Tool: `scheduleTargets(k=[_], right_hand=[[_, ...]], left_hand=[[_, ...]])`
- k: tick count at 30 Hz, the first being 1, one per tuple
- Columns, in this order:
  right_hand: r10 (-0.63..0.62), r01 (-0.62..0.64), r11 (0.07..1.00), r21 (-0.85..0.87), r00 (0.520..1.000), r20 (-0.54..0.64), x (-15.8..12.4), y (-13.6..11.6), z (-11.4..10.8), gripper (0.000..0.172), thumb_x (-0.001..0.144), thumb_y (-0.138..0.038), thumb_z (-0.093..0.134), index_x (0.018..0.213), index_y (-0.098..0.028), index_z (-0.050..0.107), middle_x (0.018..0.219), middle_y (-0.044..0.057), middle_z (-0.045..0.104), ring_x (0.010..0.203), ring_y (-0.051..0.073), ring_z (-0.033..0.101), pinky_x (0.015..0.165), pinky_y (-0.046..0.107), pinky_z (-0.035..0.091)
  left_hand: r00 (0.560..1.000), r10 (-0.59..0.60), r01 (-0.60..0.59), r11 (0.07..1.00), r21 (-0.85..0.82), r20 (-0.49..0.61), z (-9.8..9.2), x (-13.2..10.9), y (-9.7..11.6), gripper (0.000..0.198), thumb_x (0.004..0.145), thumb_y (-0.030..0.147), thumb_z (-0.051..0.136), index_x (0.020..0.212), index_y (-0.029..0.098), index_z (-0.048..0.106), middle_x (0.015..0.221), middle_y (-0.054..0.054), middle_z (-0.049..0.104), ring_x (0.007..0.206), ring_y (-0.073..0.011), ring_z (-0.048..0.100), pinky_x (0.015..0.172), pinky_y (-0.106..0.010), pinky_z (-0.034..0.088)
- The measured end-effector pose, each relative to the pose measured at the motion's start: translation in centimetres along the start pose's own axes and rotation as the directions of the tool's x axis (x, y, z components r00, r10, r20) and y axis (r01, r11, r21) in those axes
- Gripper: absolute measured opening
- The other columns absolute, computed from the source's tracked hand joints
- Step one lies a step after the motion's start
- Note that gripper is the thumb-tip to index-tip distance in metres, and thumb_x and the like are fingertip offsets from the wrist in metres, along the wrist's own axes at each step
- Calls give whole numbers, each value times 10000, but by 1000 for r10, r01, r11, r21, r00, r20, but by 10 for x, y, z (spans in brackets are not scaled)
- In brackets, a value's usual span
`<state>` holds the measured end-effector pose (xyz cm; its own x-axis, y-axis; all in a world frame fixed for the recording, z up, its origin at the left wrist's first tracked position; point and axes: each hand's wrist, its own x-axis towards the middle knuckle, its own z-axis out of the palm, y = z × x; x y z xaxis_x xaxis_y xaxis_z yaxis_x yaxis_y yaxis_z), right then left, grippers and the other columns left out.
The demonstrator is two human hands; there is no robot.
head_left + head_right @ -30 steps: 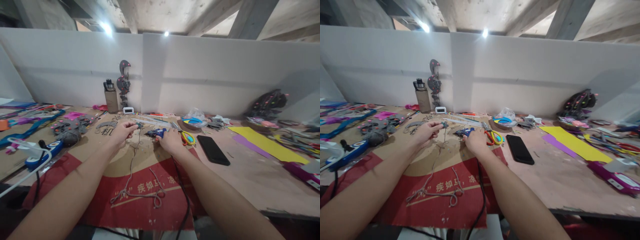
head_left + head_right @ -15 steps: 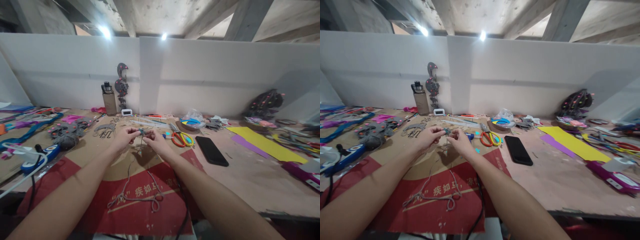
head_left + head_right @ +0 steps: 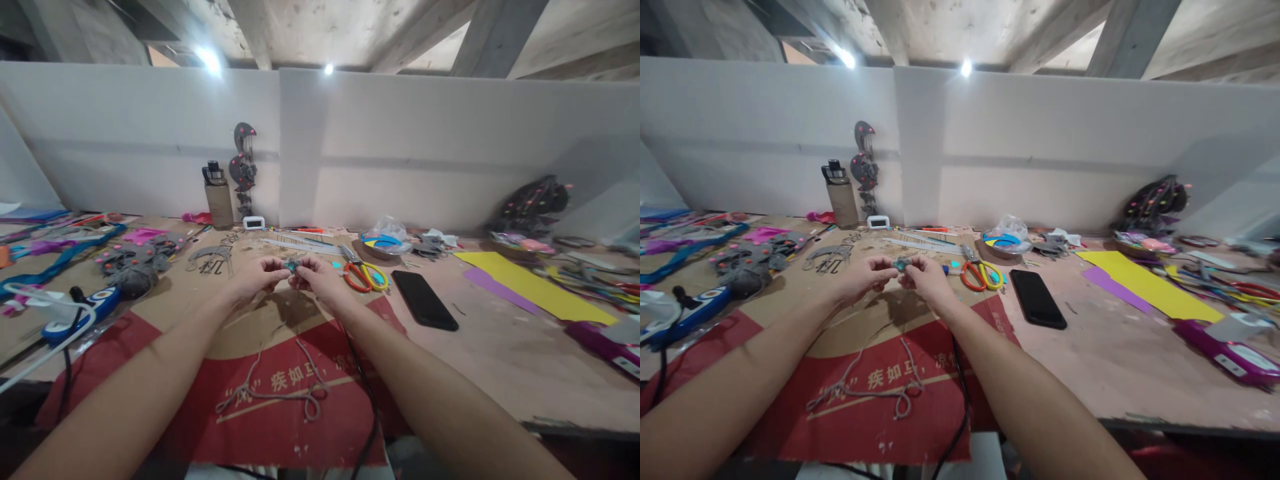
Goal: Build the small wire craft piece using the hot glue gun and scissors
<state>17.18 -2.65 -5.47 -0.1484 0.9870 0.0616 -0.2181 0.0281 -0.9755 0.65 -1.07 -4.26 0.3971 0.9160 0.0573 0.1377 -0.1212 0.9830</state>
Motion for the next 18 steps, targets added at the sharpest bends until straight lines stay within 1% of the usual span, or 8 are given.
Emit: scheduleTargets(k=[2, 3, 4, 7, 10, 13, 15, 18], right_hand=[[2, -2, 999, -32, 1000, 4, 1, -2, -2, 108, 702, -220, 580, 748, -191, 487, 589, -63, 558, 530, 85, 577, 584, 241, 487], [-3, 3, 998, -67, 1000, 6, 1, -2, -4, 82, 716, -206, 557, 746, -194, 481, 587, -66, 550, 520, 83, 575, 570, 235, 484], [-11, 12, 993, -114, 1000, 7, 2, -1, -5, 58, 729, -192, 533, 742, -197, 476, 580, -70, 537, 507, 82, 571, 552, 228, 478], [-55, 62, 952, -299, 998, 31, 4, 1, -7, 44, 760, -163, 471, 742, -203, 477, 550, -76, 496, 464, 83, 545, 495, 211, 451], [-101, 130, 900, -416, 991, 90, 3, 4, -6, 59, 778, -164, 451, 758, -205, 489, 560, -74, 471, 442, 76, 489, 480, 220, 462], [-144, 190, 864, -466, 981, 133, 1, 6, -4, 51, 790, -192, 451, 769, -203, 496, 648, -54, 480, 485, 74, 469, 489, 235, 490], [-170, 222, 836, -503, 974, 147, 0, 7, -4, 65, 805, -213, 442, 795, -201, 506, 719, -36, 503, 515, 79, 480, 482, 232, 478], [-265, 297, 745, -598, 954, 143, -1, 7, -5, 79, 814, -204, 448, 853, -194, 516, 753, -18, 531, 579, 98, 503, 534, 237, 446]], left_hand=[[997, -5, 5, 1000, 5, 78, -5, -1, 3, 338, 666, 416, 727, 835, 141, 625, 677, 5, 571, 532, -70, 455, 482, -202, 334], [996, -7, 8, 1000, -14, 91, -7, -1, 4, 349, 682, 433, 713, 854, 141, 634, 708, -5, 583, 548, -73, 469, 491, -203, 348], [996, -7, 11, 999, -45, 86, -9, -2, 5, 361, 702, 455, 691, 868, 139, 641, 741, -16, 592, 560, -73, 476, 498, -204, 360], [1000, -8, 10, 992, -127, 17, -12, -1, 6, 415, 743, 514, 628, 873, 121, 656, 793, -43, 607, 555, -66, 475, 492, -201, 373], [1000, -12, 12, 995, -104, -8, -11, 1, 2, 433, 731, 529, 637, 842, 111, 658, 679, -23, 584, 515, -63, 465, 466, -193, 359], [999, -23, 25, 998, -49, 36, -9, 3, -3, 394, 719, 513, 662, 797, 128, 635, 545, 15, 530, 471, -69, 467, 444, -186, 347], [998, -26, 27, 999, -26, 56, -8, 3, -4, 368, 724, 499, 666, 770, 138, 613, 513, 17, 529, 453, -73, 475, 435, -184, 350], [999, -17, 18, 1000, -16, 50, -7, 3, -3, 335, 739, 469, 665, 730, 143, 588, 516, 6, 558, 440, -68, 478, 434, -180, 371]])
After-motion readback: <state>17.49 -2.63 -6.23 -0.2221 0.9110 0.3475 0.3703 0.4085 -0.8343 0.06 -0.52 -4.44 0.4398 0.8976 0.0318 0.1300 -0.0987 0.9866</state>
